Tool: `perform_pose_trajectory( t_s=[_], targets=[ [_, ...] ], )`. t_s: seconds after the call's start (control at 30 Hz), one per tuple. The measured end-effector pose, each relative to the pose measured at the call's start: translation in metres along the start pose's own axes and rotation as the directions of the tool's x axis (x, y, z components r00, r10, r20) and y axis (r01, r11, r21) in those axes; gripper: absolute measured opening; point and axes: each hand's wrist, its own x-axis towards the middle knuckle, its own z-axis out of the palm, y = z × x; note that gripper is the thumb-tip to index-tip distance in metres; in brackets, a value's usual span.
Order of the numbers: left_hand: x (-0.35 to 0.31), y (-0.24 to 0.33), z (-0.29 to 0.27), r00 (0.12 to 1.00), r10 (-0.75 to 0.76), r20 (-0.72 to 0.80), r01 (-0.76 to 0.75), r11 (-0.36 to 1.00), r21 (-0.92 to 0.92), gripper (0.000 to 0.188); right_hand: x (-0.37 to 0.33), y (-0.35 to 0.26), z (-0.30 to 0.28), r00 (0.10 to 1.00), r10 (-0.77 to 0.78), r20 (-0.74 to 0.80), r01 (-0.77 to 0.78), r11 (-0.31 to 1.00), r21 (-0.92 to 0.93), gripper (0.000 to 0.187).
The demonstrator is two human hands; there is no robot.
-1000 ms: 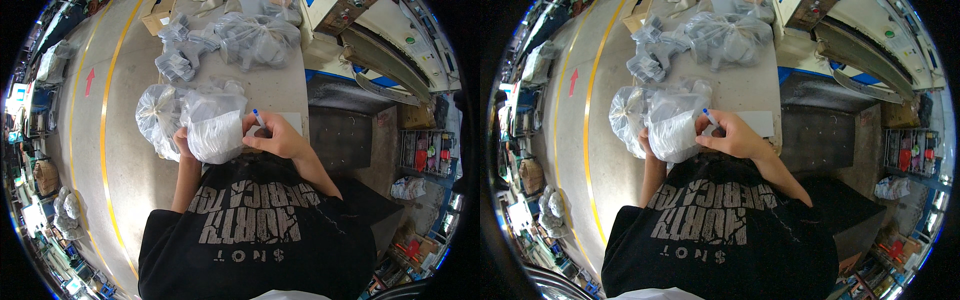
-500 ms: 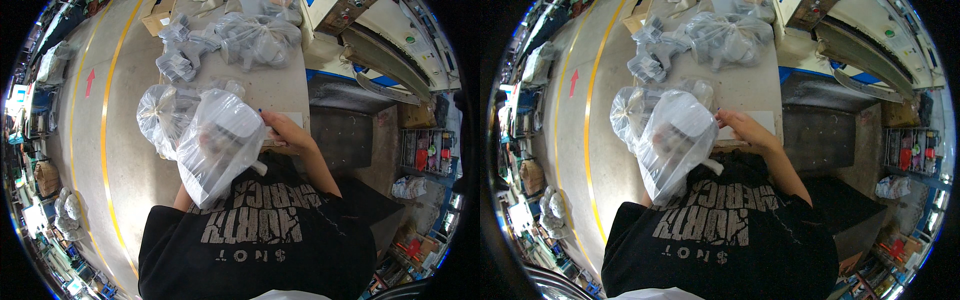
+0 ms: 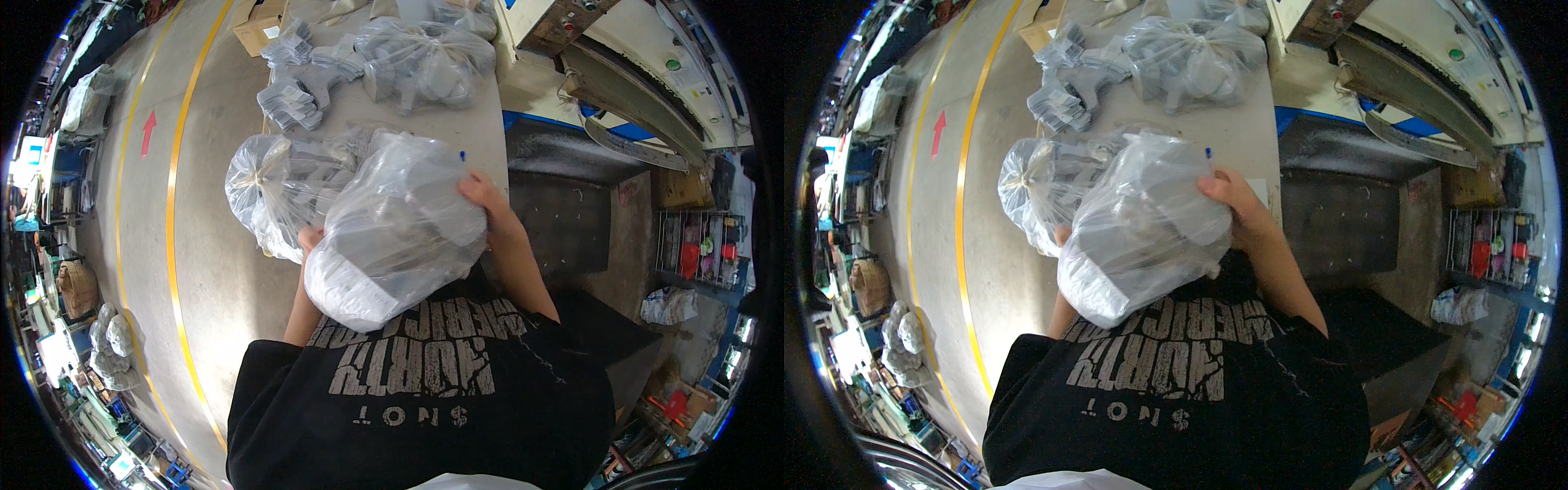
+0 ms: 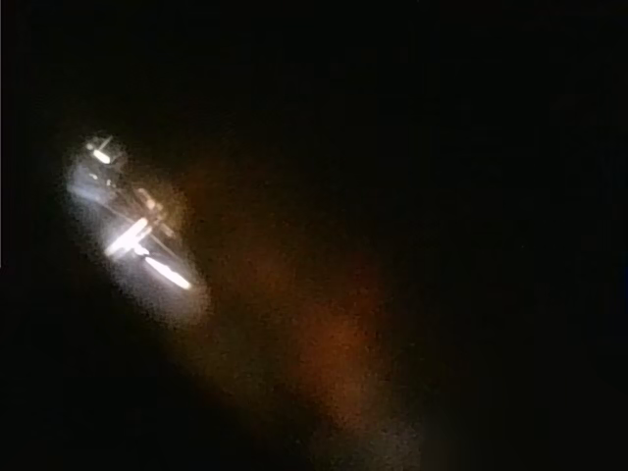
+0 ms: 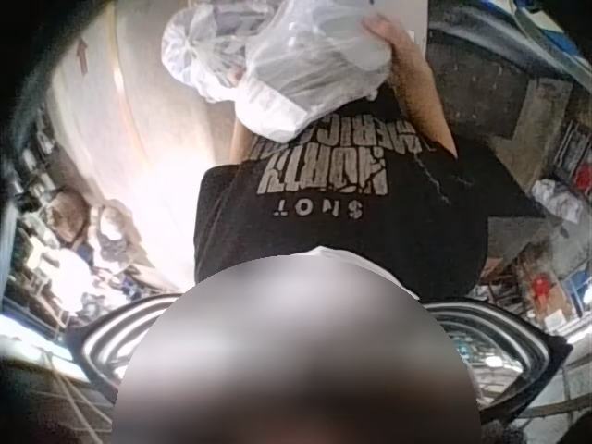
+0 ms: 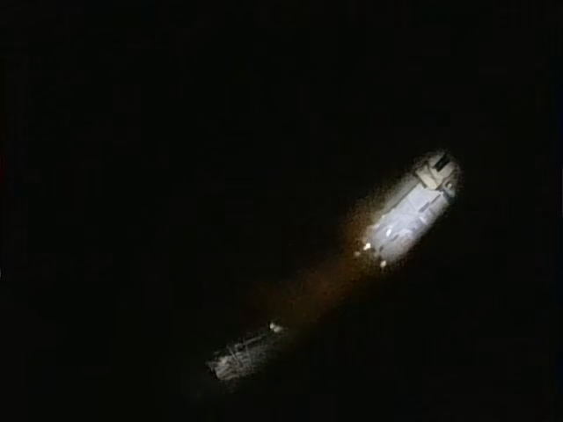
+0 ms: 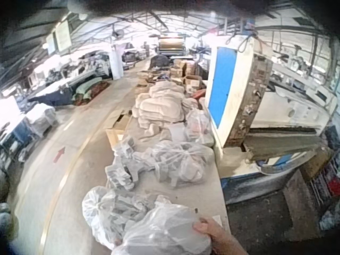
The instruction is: The person walks through a warehouse, picks up plastic-wrapped items from a table, and marks them with a blue marker. They handle multiple packages, inspecting and labeling each one before placing them back on the table.
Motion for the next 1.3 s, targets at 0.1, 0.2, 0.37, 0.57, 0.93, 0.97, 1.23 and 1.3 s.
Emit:
perform_pose_trajectory(
  t_s=[0.1,0.2,0.37,0.57,0.93,0.97,1.23,1.3],
  targets=[
    [-0.022,0.020,0.029,0.994,0.107,-0.007,-0.094,0.907,0.411,0.065,-0.006,-0.008,0.002,0.990,-0.055,-0.128,0.076,0.983,0.166,0.067],
    [-0.014,0.032,0.064,0.991,0.054,-0.124,-0.020,0.965,0.261,0.067,-0.002,-0.005,-0.026,0.987,-0.031,-0.155,0.064,0.975,0.211,0.061],
    [0.003,0.031,0.071,0.982,0.189,0.005,-0.183,0.943,0.276,0.071,0.005,0.006,-0.040,0.980,-0.091,-0.179,0.128,0.969,0.212,0.051],
    [-0.004,0.040,0.093,0.957,0.285,0.049,-0.282,0.878,0.387,0.068,0.011,0.013,-0.048,0.982,-0.072,-0.177,0.126,0.940,0.317,0.050],
    [0.007,0.030,0.101,0.964,0.239,-0.121,-0.162,0.879,0.448,0.070,0.024,0.038,-0.054,0.961,0.050,-0.271,-0.008,0.988,0.152,0.050],
    [0.006,0.030,0.101,0.970,0.198,-0.140,-0.119,0.891,0.439,0.068,0.024,0.037,-0.053,0.960,0.082,-0.268,-0.051,0.991,0.121,0.051],
    [-0.009,0.036,0.117,0.962,-0.005,-0.272,0.067,0.974,0.216,0.057,0.031,0.060,-0.057,0.972,0.174,-0.157,-0.166,0.984,0.064,0.067],
    [-0.008,0.033,0.113,0.969,-0.007,-0.246,0.063,0.973,0.222,0.057,0.028,0.060,-0.047,0.969,0.184,-0.165,-0.174,0.982,0.075,0.068]
  ],
)
